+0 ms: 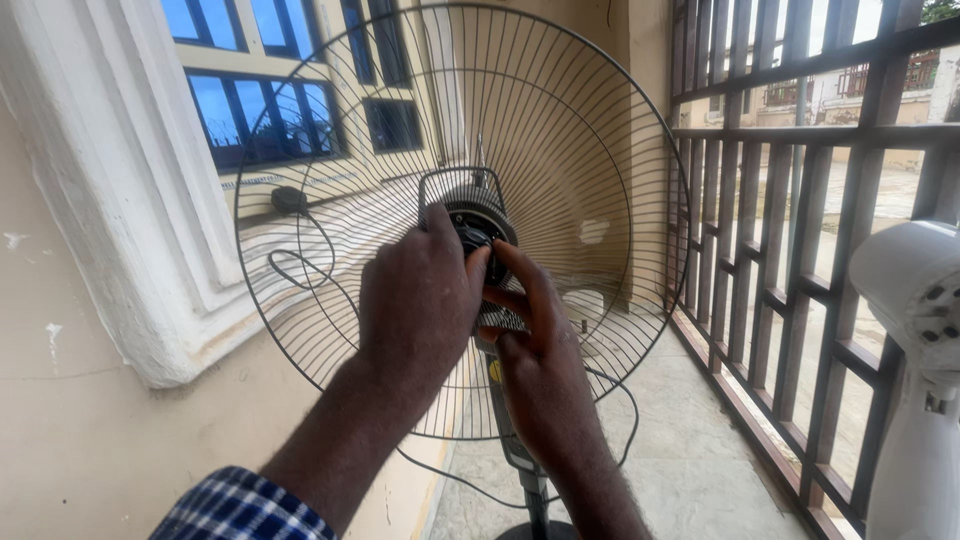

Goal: The person disassembles a standing fan by removing the front grille, fan blades, and motor housing components. They then reassemble the fan by reattaching the blades, motor housing, and front grille.

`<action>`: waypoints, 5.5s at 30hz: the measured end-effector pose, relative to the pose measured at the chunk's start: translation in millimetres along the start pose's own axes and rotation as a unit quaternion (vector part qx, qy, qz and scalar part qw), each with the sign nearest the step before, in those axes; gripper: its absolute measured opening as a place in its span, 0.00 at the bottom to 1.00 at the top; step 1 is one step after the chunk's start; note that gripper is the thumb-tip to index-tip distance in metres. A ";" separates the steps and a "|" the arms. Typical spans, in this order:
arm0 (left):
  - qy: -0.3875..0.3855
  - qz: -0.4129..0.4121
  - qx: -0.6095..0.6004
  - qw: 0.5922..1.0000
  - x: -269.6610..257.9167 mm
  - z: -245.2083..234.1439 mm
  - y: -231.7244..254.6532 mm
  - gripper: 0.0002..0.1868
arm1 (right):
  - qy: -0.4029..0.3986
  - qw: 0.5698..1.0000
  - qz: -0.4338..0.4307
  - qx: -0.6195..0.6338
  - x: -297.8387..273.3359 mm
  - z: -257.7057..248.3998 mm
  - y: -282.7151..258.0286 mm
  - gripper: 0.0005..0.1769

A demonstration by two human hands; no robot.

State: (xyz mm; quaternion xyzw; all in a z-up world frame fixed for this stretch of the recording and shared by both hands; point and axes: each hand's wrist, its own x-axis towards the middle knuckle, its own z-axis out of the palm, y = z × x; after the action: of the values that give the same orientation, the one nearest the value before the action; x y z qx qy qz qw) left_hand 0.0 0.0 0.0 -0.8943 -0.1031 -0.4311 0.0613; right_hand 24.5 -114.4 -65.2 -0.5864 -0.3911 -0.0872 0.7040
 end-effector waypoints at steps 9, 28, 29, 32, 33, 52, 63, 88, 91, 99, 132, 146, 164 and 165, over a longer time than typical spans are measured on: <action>-0.194 -0.045 0.049 0.979 -18.3 -13.5 8.4 0.31 | 0.006 0.999 0.034 0.007 2.3 -4.4 -13.8 0.46; -0.004 0.082 -0.008 0.997 -12.9 -12.6 -9.6 0.35 | 0.031 0.997 0.062 0.019 5.0 -0.8 -18.3 0.46; -0.007 0.075 -0.008 0.997 -13.0 -11.1 -10.0 0.35 | 0.032 0.997 0.062 0.022 5.2 -1.1 -18.1 0.46; -0.081 0.015 0.007 0.997 -16.9 -10.8 -8.4 0.33 | 0.029 0.998 0.058 0.011 4.4 -3.4 -19.0 0.46; -0.121 0.011 0.018 0.992 -18.7 -11.8 -7.6 0.30 | 0.030 0.998 0.059 0.013 4.4 -3.8 -19.7 0.46; 0.015 0.073 -0.015 0.997 -12.4 -1.3 -8.8 0.36 | 0.043 0.996 0.068 0.029 6.9 1.3 -14.6 0.45; -0.124 0.036 -0.006 0.992 -37.2 3.7 -16.5 0.25 | 0.045 0.996 0.066 0.039 6.8 1.2 -12.6 0.45; -0.060 0.041 -0.020 0.997 -37.6 6.6 -21.8 0.25 | 0.040 0.997 0.065 0.000 5.2 0.8 -13.0 0.45; -0.079 0.022 -0.022 0.996 -41.1 6.1 -22.3 0.18 | 0.037 0.998 0.050 0.006 5.4 0.9 -11.9 0.46; 0.088 0.145 -0.062 0.984 -21.6 -1.5 -20.4 0.34 | 0.031 0.999 0.032 0.000 7.0 6.8 -8.0 0.46; 0.050 0.053 -0.023 0.997 -23.7 -3.7 -10.9 0.43 | 0.028 0.998 0.057 0.003 0.2 18.8 -9.1 0.46; -0.052 -0.044 -0.047 0.997 -19.2 -1.2 -15.8 0.44 | 0.043 0.998 0.056 0.004 6.3 19.2 -15.1 0.43; -0.126 -0.184 -0.297 0.928 -20.7 0.0 -18.8 0.16 | 0.032 0.998 0.045 0.028 7.2 17.7 -11.3 0.44; -0.115 -0.179 -0.320 0.923 -21.0 2.0 -20.2 0.15 | 0.032 0.998 0.048 0.026 7.7 17.7 -11.9 0.44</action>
State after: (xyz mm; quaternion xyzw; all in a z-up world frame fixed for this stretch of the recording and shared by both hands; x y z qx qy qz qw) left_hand -16.0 17.3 -17.3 -0.8761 -0.1241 -0.3395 -0.3190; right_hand 14.9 -99.6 -51.1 -0.5831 -0.3419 -0.0614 0.7344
